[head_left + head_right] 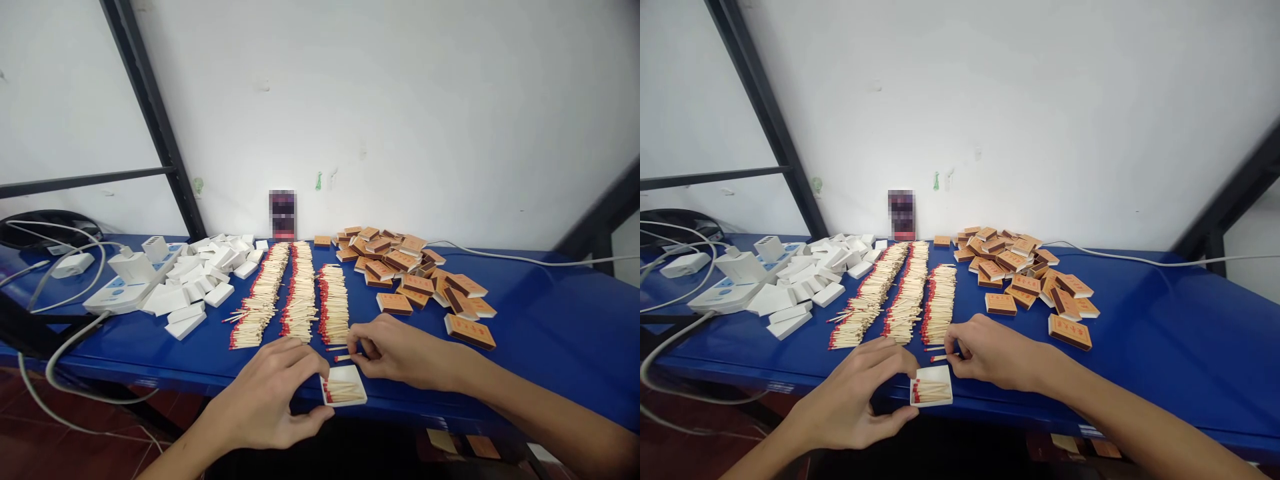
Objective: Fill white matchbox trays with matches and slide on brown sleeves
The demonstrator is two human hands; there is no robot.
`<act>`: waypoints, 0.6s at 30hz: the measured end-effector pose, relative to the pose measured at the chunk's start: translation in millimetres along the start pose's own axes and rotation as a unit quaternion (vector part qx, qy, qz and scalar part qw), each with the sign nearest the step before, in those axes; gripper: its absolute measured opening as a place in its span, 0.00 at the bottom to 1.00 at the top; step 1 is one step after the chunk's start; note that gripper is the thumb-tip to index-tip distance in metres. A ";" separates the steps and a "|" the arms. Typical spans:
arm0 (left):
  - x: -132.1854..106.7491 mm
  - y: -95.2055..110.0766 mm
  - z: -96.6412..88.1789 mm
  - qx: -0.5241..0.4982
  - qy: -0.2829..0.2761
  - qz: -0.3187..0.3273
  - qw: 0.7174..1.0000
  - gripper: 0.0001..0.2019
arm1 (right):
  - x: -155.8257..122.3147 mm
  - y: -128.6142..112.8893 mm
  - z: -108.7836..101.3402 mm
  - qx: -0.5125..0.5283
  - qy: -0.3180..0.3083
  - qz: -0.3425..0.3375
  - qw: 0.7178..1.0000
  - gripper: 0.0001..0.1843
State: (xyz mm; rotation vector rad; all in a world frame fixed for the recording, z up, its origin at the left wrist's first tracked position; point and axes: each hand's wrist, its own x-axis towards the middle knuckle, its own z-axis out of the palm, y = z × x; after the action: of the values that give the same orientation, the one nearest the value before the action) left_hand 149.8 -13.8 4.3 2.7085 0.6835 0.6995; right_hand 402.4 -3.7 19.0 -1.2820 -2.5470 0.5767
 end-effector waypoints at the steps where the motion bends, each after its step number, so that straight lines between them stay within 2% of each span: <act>1: -0.1 -0.3 0.2 -0.001 -0.001 0.000 1.000 0.14 | -0.6 1.4 -0.4 -0.004 -0.004 -0.002 1.000 0.02; 9: 0.1 0.0 0.7 0.032 0.004 -0.029 0.999 0.11 | -3.0 -0.4 -11.5 0.055 -0.012 -0.001 0.998 0.02; 13: 0.3 1.1 -0.4 0.008 -0.003 -0.001 1.000 0.12 | -5.5 -3.7 -11.9 0.030 -0.020 -0.004 0.999 0.03; 18: 0.5 -0.2 -0.6 -0.004 -0.005 0.004 1.000 0.13 | -6.2 -0.7 -10.9 0.005 -0.020 0.008 1.000 0.05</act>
State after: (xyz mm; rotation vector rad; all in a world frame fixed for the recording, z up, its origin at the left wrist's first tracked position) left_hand 149.7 -13.3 4.9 2.7067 0.6659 0.6874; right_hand 409.6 -6.5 28.9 -1.3022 -2.5650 0.6242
